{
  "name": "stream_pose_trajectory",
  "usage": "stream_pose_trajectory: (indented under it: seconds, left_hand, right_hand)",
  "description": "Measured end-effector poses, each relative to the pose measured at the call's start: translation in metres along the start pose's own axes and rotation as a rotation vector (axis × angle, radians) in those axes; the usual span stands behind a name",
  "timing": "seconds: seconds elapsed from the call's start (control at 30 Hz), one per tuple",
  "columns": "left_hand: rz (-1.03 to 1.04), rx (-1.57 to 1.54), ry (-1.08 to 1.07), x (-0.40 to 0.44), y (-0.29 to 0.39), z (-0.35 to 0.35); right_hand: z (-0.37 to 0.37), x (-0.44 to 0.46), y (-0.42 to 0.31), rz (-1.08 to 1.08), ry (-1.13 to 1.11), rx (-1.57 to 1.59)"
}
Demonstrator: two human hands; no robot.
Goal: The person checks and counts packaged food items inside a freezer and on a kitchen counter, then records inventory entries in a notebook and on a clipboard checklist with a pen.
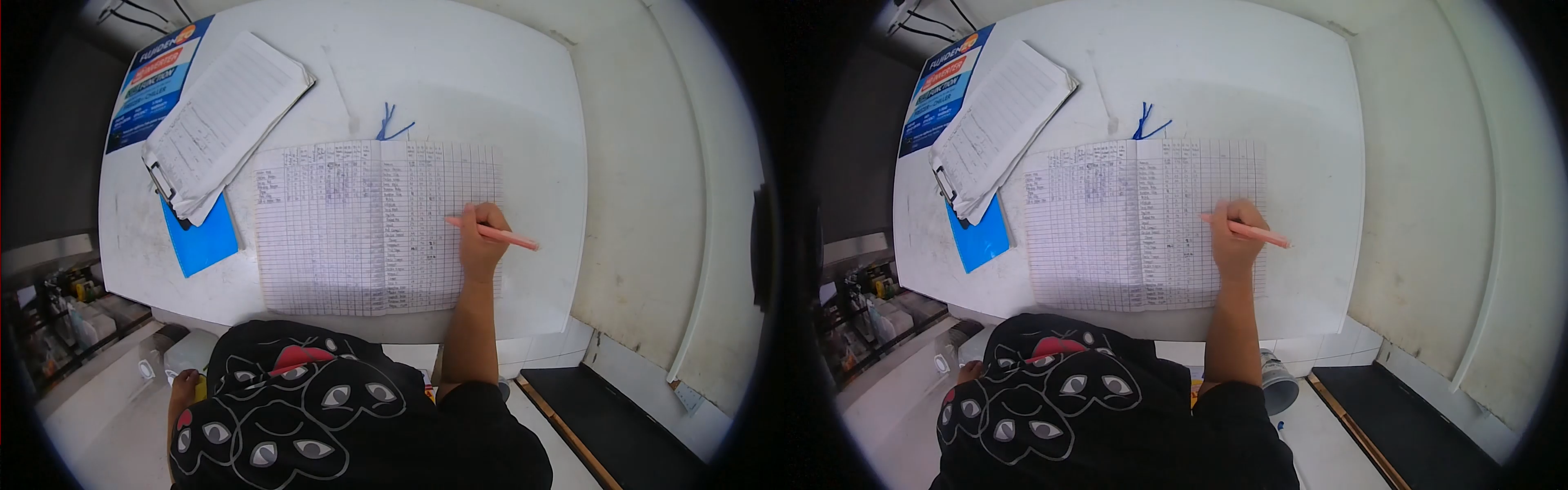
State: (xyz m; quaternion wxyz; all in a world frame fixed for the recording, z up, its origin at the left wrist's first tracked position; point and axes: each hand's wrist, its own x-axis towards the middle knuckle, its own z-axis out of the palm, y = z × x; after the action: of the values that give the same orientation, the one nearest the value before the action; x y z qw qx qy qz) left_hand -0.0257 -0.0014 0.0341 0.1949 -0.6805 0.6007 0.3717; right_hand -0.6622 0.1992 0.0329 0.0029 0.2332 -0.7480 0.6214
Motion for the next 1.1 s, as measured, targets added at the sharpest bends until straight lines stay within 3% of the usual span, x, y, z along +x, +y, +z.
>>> stream_pose_trajectory:
  seconds: [0.47,0.67,0.83,1.1]
  left_hand:
    - [-0.088,-0.029,-0.001,-0.022,0.042,0.004]
    - [-0.071,-0.061,0.009,-0.016,0.037,0.005]
    - [0.000,-0.114,0.083,0.020,-0.008,0.004]
    - [0.009,-0.062,0.070,-0.002,0.047,0.003]
  right_hand:
    - [0.005,0.001,-0.006,0.054,0.030,-0.014]
    - [0.004,0.001,-0.005,0.071,0.026,-0.040]
    - [0.003,0.000,0.002,0.018,0.041,-0.009]
    - [0.003,-0.001,0.002,-0.026,0.009,-0.036]
